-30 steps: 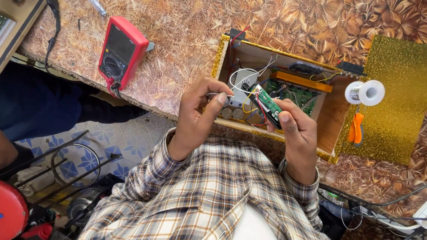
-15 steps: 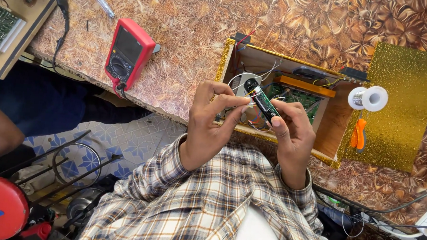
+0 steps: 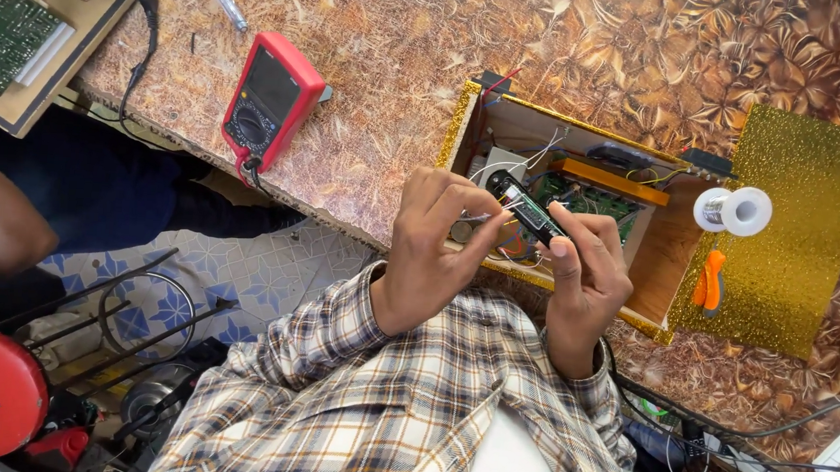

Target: The person is seen connecting wires to a small PCB, soldering the connections, and using pliers to manage the wiring inside an electronic enclosure.

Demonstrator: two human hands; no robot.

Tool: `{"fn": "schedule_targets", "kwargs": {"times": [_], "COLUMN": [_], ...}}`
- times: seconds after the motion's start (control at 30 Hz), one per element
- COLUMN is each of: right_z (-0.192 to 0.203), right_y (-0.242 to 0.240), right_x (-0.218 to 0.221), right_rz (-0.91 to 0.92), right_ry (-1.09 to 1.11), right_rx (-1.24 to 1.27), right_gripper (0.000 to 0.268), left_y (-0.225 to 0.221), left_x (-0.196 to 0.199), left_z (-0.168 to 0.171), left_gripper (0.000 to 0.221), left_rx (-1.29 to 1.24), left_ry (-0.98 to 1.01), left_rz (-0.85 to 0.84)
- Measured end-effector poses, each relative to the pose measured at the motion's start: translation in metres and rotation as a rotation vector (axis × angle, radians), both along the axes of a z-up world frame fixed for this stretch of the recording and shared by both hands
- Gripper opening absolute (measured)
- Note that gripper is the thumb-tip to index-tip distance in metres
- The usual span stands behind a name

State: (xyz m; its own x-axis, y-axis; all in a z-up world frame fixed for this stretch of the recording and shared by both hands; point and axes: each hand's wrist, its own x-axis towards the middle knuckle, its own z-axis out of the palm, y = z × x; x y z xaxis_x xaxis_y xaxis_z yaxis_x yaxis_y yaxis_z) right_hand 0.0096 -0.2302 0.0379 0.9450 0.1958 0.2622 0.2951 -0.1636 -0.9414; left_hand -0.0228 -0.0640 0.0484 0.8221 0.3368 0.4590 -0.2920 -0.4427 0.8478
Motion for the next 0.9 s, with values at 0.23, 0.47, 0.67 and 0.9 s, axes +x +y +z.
{"fn": "schedule_targets", "kwargs": {"times": [0.23, 0.47, 0.67, 0.9], "right_z": [-0.007, -0.021, -0.022, -0.024], "right_y": [0.004, 0.002, 0.003, 0.003], "right_x": [-0.003, -0.001, -0.001, 0.0], "right_rz": [-0.081, -0.107, -0.112, -0.105], "right_ry": [-0.035, -0.061, -0.079, -0.082], "right_rx": [0.087, 0.149, 0.151, 0.154], "right_gripper": [0.042, 0.04, 0.04, 0.04], "left_y": [-0.01, -0.015, -0.014, -0.014], "left_x": [0.004, 0.009, 0.012, 0.013], "left_z": [-0.014, -0.004, -0.005, -0.01], "left_gripper": [0.015, 0.02, 0.016, 0.016], "left_rx": [0.042, -0.011, -0.082, -0.073], "left_ry": [-0.083, -0.138, -0.143, -0.161], "left_rz": [0.007, -0.018, -0.058, -0.042]}}
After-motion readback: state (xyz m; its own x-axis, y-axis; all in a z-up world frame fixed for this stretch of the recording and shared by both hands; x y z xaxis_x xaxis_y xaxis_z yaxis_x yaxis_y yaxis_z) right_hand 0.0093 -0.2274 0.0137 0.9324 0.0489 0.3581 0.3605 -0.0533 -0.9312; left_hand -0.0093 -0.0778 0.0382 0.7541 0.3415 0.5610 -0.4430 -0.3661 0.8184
